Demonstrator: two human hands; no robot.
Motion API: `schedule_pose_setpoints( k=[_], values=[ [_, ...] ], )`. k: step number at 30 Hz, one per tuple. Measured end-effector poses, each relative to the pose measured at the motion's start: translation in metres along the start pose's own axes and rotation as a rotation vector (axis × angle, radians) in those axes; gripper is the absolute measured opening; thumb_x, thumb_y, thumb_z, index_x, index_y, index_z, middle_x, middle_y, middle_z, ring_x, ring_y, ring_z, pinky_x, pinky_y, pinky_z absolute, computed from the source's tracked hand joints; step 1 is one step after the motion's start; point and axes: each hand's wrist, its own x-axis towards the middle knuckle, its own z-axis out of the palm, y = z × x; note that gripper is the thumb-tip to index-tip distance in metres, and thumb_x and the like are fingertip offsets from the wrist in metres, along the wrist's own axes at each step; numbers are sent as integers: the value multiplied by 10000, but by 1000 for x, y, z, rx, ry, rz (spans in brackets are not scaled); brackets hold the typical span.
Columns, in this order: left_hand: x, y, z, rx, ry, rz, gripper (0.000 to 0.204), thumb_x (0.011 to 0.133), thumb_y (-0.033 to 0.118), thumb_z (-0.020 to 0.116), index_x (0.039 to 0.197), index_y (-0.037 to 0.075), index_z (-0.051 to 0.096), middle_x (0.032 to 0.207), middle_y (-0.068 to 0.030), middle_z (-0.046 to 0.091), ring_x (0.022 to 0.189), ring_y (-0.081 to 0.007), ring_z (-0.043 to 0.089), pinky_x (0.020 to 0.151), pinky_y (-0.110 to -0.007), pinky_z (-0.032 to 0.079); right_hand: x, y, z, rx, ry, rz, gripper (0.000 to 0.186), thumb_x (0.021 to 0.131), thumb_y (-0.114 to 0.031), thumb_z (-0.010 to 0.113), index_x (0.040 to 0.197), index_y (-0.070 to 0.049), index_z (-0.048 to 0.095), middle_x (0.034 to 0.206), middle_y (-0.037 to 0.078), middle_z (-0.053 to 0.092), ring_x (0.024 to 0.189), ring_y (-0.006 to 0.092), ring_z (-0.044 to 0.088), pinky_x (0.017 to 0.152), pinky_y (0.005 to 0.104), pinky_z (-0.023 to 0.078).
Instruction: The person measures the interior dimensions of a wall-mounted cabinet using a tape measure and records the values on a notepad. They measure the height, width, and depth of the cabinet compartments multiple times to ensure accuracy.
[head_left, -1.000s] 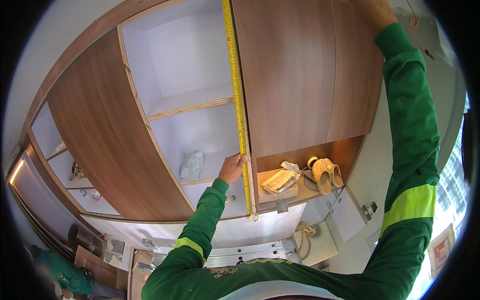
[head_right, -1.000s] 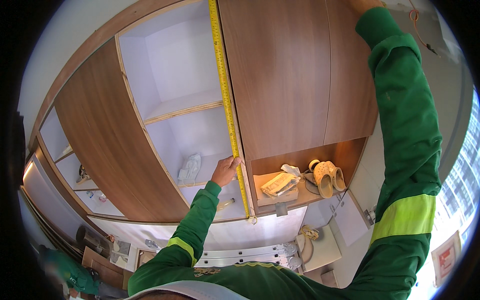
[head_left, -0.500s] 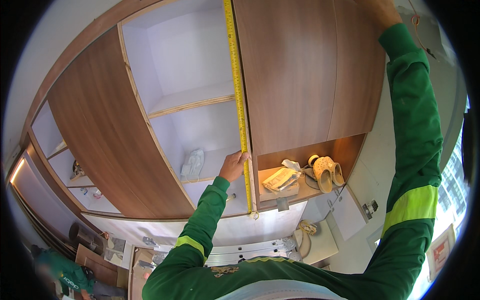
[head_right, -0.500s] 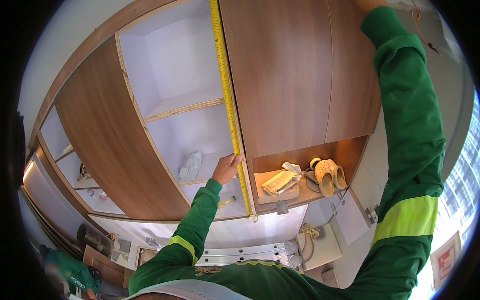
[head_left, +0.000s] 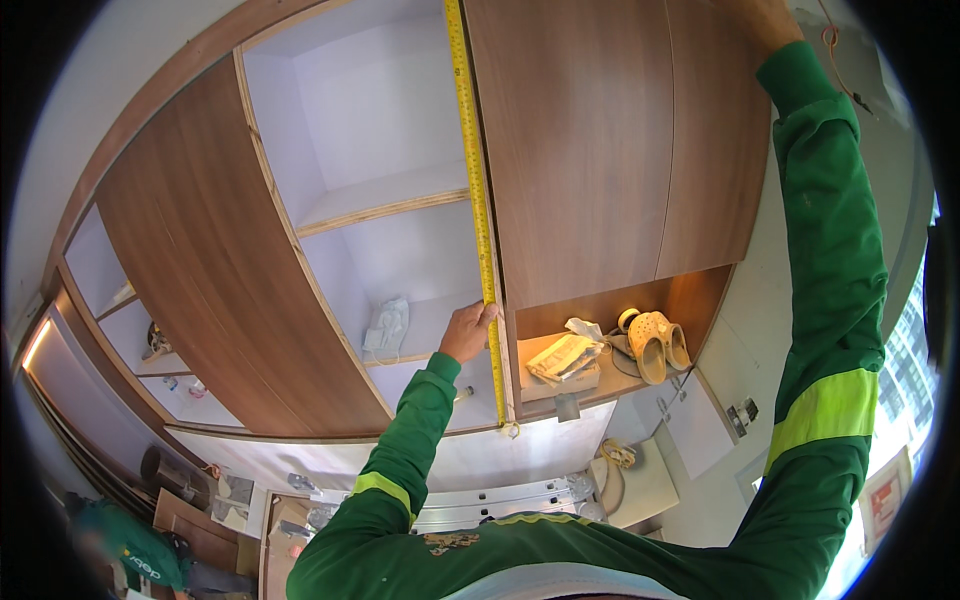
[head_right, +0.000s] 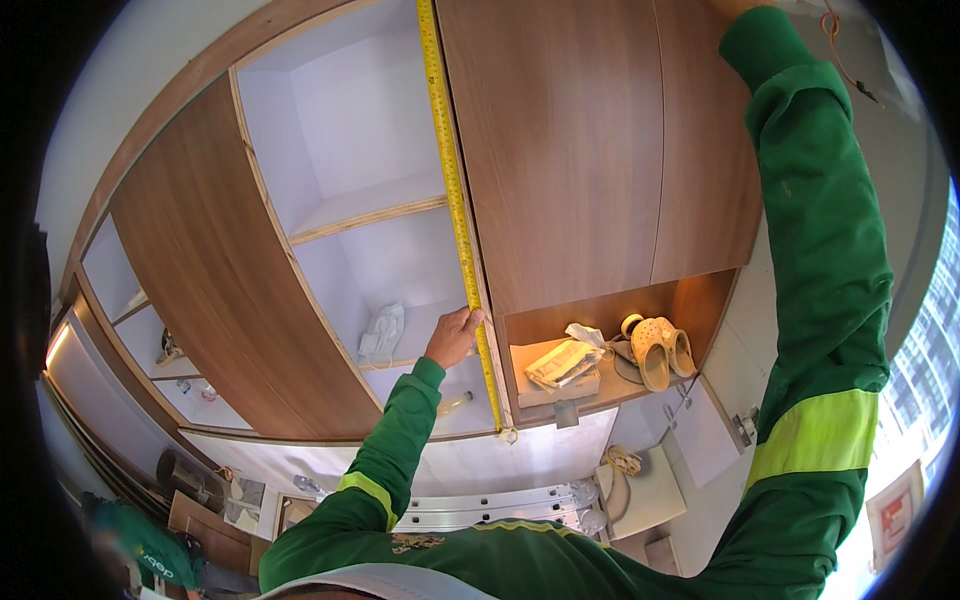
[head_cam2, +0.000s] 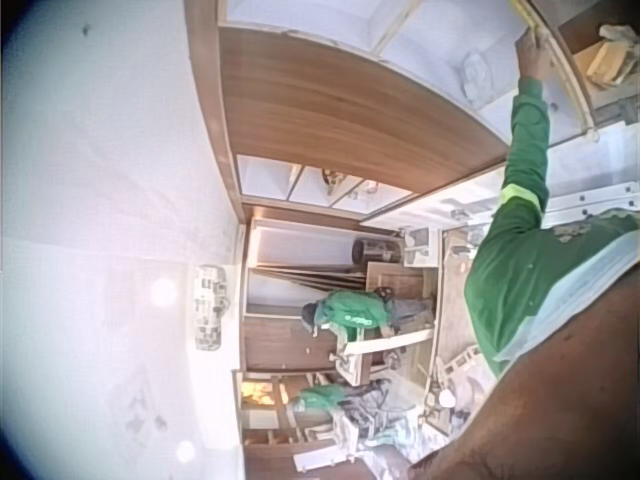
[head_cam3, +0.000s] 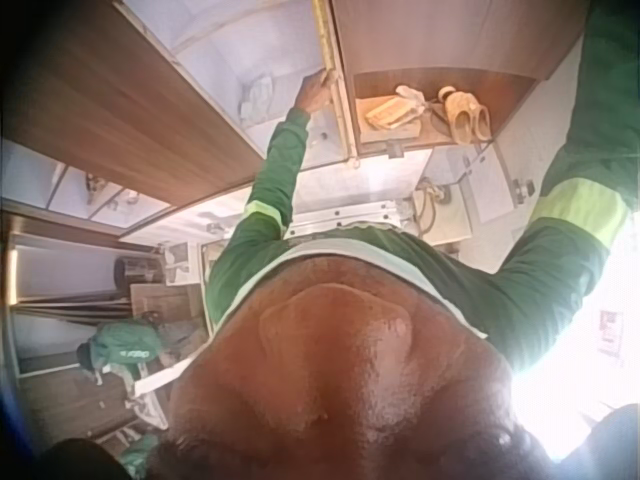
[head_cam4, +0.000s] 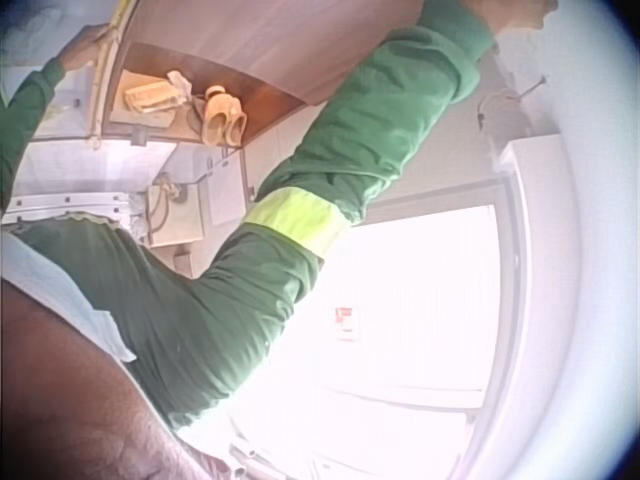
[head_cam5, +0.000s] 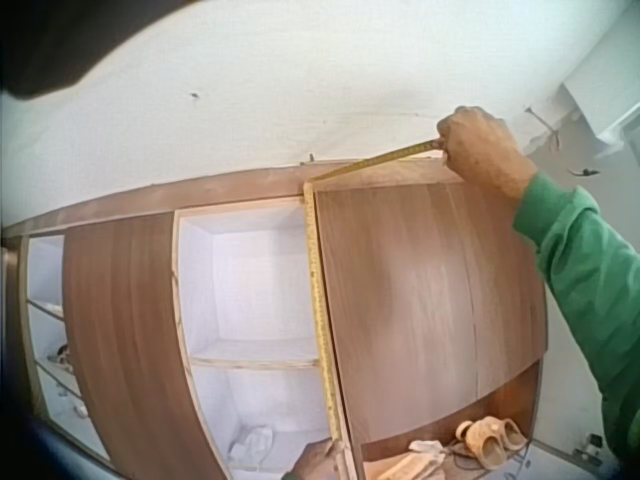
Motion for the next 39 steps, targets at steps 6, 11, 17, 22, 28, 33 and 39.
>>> schedule_pose_setpoints(
  k=[6,11,17,22,28,33,39],
  values=[
    [1,-5,1,3,11,2,545,1110,500,496,1091,-22,651,772,-122,636,661,-213,626,666,-381,540,0,0,-2,3,32,-17,201,935,-193,729,886,2,742,942,225,719,902,413,707,783,519,570],
    [2,-5,0,17,7,5,549,1108,506,498,1092,-23,648,768,-124,632,653,-214,625,664,-382,541,1,4,1,-11,31,-33,178,925,-189,733,882,-17,746,943,216,723,899,405,711,768,514,576],
    [1,-1,-1,19,-7,6,546,1110,498,495,1088,-27,645,749,-123,615,635,-215,604,653,-387,529,0,4,0,-5,29,-21,163,919,-184,739,884,-25,752,939,209,726,894,402,716,755,507,581],
    [0,4,-3,13,-16,-17,553,1110,502,491,1080,-29,645,730,-121,606,633,-214,604,650,-388,527,0,6,0,-11,26,-22,180,931,-190,735,895,-15,757,936,213,728,881,399,719,749,503,582],
    [-1,6,-2,13,-23,-16,563,1107,512,493,1082,-28,650,736,-125,615,633,-221,607,652,-394,529,0,6,-4,-10,8,-6,191,945,-188,729,901,-4,759,936,211,730,877,388,720,741,494,581],
    [0,9,-2,8,-24,-9,552,1108,503,495,1082,-25,652,751,-132,629,634,-228,612,652,-397,531,-3,5,-5,-3,13,-6,178,943,-170,724,898,-1,758,931,206,730,883,386,717,746,499,577],
    [0,5,-7,-13,-6,-51,496,1104,465,523,1054,-5,670,783,-112,656,677,-214,618,692,-388,534,-3,9,2,-34,54,-30,177,941,-160,715,887,5,749,925,226,733,886,405,715,776,494,578]
  ],
)
